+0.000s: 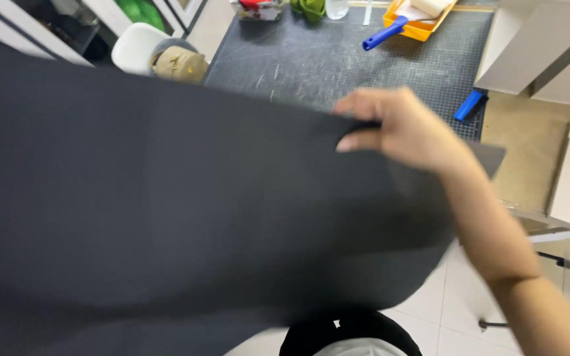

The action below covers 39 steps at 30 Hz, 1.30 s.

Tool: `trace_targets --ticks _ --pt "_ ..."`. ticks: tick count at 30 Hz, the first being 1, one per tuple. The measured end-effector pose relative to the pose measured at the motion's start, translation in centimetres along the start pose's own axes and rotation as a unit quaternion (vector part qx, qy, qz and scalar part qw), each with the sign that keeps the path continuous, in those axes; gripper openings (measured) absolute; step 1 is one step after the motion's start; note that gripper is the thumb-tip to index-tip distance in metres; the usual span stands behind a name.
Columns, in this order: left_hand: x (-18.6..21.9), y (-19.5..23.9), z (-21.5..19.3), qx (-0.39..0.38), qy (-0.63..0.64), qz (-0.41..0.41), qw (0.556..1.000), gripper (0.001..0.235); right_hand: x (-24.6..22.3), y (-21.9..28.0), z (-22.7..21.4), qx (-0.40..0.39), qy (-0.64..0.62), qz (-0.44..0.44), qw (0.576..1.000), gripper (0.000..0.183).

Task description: Applying glue to cardboard panels and pressing them onto a backing sheet using a squeegee to ensure a smooth finish.

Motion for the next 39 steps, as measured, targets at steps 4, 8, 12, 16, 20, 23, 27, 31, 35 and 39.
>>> trace_targets --ticks 4,8,12,16,20,23,27,31,35,39 --pt "-1.5 -7.6 7.2 -0.006 0.074 -0.059 0.995 0.038 11.1 -1.3 -4.7 -0.065 0.071 0.163 0.982 0.041" --pt "3.1 -13.6 24.0 -0.014 -0.021 -0.149 0.989 0.052 21.1 -3.0 -8.0 -0.12 0.106 0.338 0.927 0.06" --pt "-9.8 -24.8 36.9 -0.097 -0.014 -0.187 0.977 0.029 39.3 -1.0 -8.6 -0.169 0.139 0.362 0.906 0.063" --pt "-21.0 -32.6 47.6 -0.134 -0.12 -0.238 0.954 0.048 55.3 1.6 -5.8 -0.17 0.171 0.388 0.889 0.062" --pt "-26.2 -37.0 54.2 -0.175 -0.089 -0.337 0.921 0.036 61.5 1.3 -3.9 -0.123 0.175 0.463 0.86 0.054" --pt "-27.0 -38.1 55.0 -0.114 -0.006 -0.45 0.885 0.055 63.4 2.7 -1.3 -0.088 0.215 0.477 0.848 0.05" --pt "-26.7 -38.6 55.6 -0.095 -0.155 -0.199 0.963 0.052 55.3 3.8 -0.8 0.135 0.438 0.292 0.84 0.034" --pt "-20.2 -33.0 57.2 -0.011 -0.252 0.142 0.957 0.048 53.1 18.4 -2.9 0.132 0.668 0.579 0.45 0.029" --pt "-16.2 -28.4 61.5 -0.06 -0.253 0.201 0.944 0.048 53.4 29.8 -7.7 0.341 0.476 0.709 0.393 0.079" --pt "-16.4 -27.5 65.8 -0.034 -0.292 0.172 0.94 0.046 55.8 38.3 -12.5 0.299 0.401 0.627 0.597 0.056"
Point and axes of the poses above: each hand's wrist, its own y-axis away from the middle knuckle, its own z-axis out of the palm, x = y × z, the point moved 1 cm from there along -y, towards the middle knuckle, and after that the axes turned 11 degrees about -z, right-handed, at the moved point
